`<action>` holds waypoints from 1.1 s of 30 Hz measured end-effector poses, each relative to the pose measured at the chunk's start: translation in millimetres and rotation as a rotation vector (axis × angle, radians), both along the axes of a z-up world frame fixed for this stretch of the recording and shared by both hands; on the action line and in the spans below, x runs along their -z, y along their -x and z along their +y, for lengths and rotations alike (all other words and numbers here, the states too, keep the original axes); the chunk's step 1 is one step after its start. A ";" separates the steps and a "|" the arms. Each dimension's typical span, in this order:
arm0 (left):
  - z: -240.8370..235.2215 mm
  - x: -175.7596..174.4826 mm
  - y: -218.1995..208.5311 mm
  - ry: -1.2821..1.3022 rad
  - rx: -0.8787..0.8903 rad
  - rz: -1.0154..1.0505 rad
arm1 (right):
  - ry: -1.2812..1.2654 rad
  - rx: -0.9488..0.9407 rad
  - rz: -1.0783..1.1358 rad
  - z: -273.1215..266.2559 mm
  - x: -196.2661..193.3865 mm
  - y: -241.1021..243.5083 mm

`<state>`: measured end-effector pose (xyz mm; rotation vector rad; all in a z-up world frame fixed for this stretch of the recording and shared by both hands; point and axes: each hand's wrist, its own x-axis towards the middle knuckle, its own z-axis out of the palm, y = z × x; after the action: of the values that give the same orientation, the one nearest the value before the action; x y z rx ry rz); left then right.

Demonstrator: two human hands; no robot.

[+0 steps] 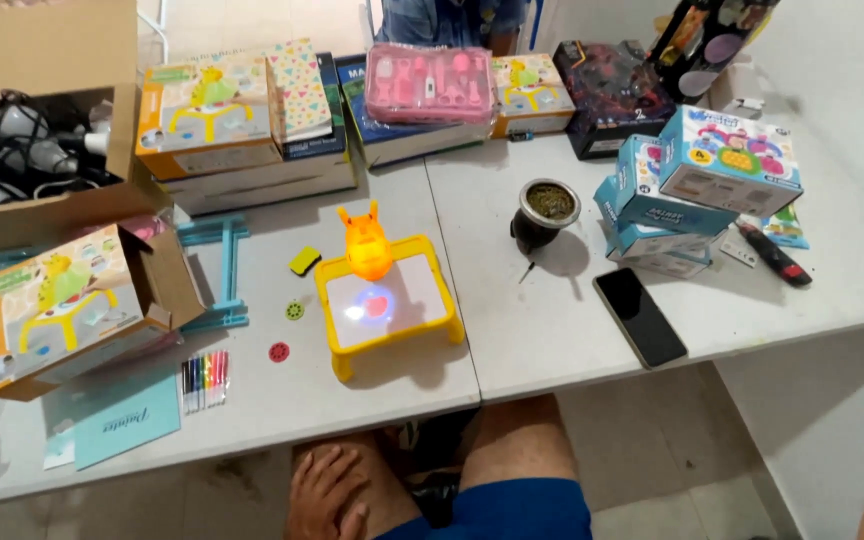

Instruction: The person is disassembling a yellow giraffe-themed toy drawing board, removing the projector head and the support legs.

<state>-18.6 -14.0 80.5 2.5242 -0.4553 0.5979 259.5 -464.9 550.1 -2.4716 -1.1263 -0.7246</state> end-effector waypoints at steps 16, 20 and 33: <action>17.6 50.1 -2.1 -0.081 -0.009 -0.123 | -0.784 0.184 0.981 86.9 343.4 8.2; 20.8 70.1 -7.0 -0.158 0.002 -0.206 | -1.044 0.307 1.052 107.5 314.3 18.0; 9.3 41.2 -9.5 -0.114 -0.089 -0.246 | -0.234 0.379 0.685 117.2 315.6 17.5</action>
<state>-9.2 -4.7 39.3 2.6004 -0.4774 0.9477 242.1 -347.7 234.5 -2.4391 -0.3105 -0.0515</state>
